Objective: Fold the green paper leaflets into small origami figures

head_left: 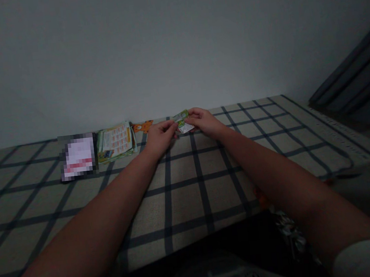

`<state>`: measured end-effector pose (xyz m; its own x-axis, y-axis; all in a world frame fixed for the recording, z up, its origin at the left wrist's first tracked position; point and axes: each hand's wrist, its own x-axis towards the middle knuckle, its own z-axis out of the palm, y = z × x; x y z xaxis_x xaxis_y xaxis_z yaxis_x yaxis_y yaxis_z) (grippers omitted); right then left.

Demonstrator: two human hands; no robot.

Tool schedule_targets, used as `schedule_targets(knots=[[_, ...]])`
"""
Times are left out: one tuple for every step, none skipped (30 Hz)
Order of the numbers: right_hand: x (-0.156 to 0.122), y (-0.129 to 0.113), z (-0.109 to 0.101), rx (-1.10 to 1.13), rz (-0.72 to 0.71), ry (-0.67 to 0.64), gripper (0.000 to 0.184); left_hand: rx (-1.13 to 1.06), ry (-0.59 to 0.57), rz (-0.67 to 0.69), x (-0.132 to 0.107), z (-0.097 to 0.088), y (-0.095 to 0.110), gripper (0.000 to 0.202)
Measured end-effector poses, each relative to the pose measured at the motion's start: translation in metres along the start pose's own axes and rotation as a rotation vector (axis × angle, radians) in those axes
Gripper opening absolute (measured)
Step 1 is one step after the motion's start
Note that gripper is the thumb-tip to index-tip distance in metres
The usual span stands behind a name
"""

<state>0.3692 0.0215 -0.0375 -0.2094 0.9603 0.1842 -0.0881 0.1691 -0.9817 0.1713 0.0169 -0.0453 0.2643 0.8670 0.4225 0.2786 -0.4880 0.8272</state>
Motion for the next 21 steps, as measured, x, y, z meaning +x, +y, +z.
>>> schedule_targets(knots=[[0.0007, 0.0004, -0.0010, 0.005, -0.015, 0.002, 0.015, -0.001, -0.004, 0.001, 0.0000, 0.0002, 0.0001, 0.030], [0.0014, 0.0009, -0.0022, 0.002, -0.027, -0.001, 0.017, -0.003, -0.011, 0.000, -0.0001, 0.0003, 0.0003, 0.030], [0.0019, 0.0014, -0.0035, -0.006, -0.038, -0.007, 0.020, -0.004, -0.016, -0.004, -0.0002, 0.0002, 0.0005, 0.030], [0.0023, 0.0019, -0.0046, -0.014, -0.048, -0.014, 0.023, -0.003, -0.023, -0.009, -0.0003, 0.0002, 0.0007, 0.030], [0.0025, 0.0023, -0.0055, -0.019, -0.057, -0.020, 0.026, -0.002, -0.026, -0.014, -0.0003, 0.0000, 0.0006, 0.030], [0.0026, 0.0026, -0.0062, -0.022, -0.063, -0.025, 0.028, -0.005, -0.028, -0.019, -0.0002, -0.0001, 0.0001, 0.030], [0.0025, 0.0026, -0.0066, -0.025, -0.066, -0.030, 0.029, -0.016, -0.027, -0.027, 0.0001, -0.0001, -0.0008, 0.030], [0.0023, 0.0025, -0.0067, -0.029, -0.066, -0.032, 0.029, -0.034, -0.026, -0.038, 0.0004, 0.0000, -0.0020, 0.030], [0.0021, 0.0022, -0.0067, -0.031, -0.064, -0.033, 0.030, -0.059, -0.026, -0.050, 0.0008, 0.0003, -0.0034, 0.029], [0.0017, 0.0017, -0.0065, -0.030, -0.061, -0.031, 0.030, -0.087, -0.028, -0.063, 0.0013, 0.0007, -0.0048, 0.029], [0.0013, 0.0010, -0.0062, -0.024, -0.058, -0.028, 0.029, -0.119, -0.032, -0.072, 0.0017, 0.0012, -0.0060, 0.028], [0.0008, 0.0003, -0.0059, -0.014, -0.054, -0.026, 0.029, -0.151, -0.035, -0.073, 0.0020, 0.0017, -0.0068, 0.028], [0.0003, -0.0004, -0.0056, -0.004, -0.051, -0.023, 0.028, -0.179, -0.037, -0.068, 0.0023, 0.0022, -0.0071, 0.027], [-0.0003, -0.0011, -0.0052, 0.003, -0.046, -0.021, 0.028, -0.199, -0.038, -0.061, 0.0024, 0.0025, -0.0068, 0.026], [-0.0009, -0.0016, -0.0048, 0.005, -0.039, -0.018, 0.028, -0.209, -0.034, -0.055, 0.0025, 0.0028, -0.0061, 0.025], [-0.0015, -0.0021, -0.0042, 0.001, -0.030, -0.013, 0.028, -0.210, -0.027, -0.053, 0.0025, 0.0029, -0.0051, 0.024], [-0.0021, -0.0026, -0.0036, -0.005, -0.020, -0.008, 0.027, -0.201, -0.017, -0.052, 0.0024, 0.0028, -0.0041, 0.024], [-0.0027, -0.0031, -0.0028, -0.008, -0.009, 0.000, 0.027, -0.190, -0.006, -0.053, 0.0024, 0.0026, -0.0033, 0.025], [-0.0032, -0.0038, -0.0019, -0.008, 0.003, 0.010, 0.026, -0.182, 0.006, -0.054, 0.0024, 0.0023, -0.0029, 0.026], [-0.0038, -0.0046, -0.0009, -0.009, 0.013, 0.020, 0.024, -0.181, 0.020, -0.056, 0.0024, 0.0019, -0.0029, 0.027], [-0.0042, -0.0056, -0.0001, -0.013, 0.020, 0.029, 0.023, -0.183, 0.031, -0.058, 0.0025, 0.0016, -0.0034, 0.029]])
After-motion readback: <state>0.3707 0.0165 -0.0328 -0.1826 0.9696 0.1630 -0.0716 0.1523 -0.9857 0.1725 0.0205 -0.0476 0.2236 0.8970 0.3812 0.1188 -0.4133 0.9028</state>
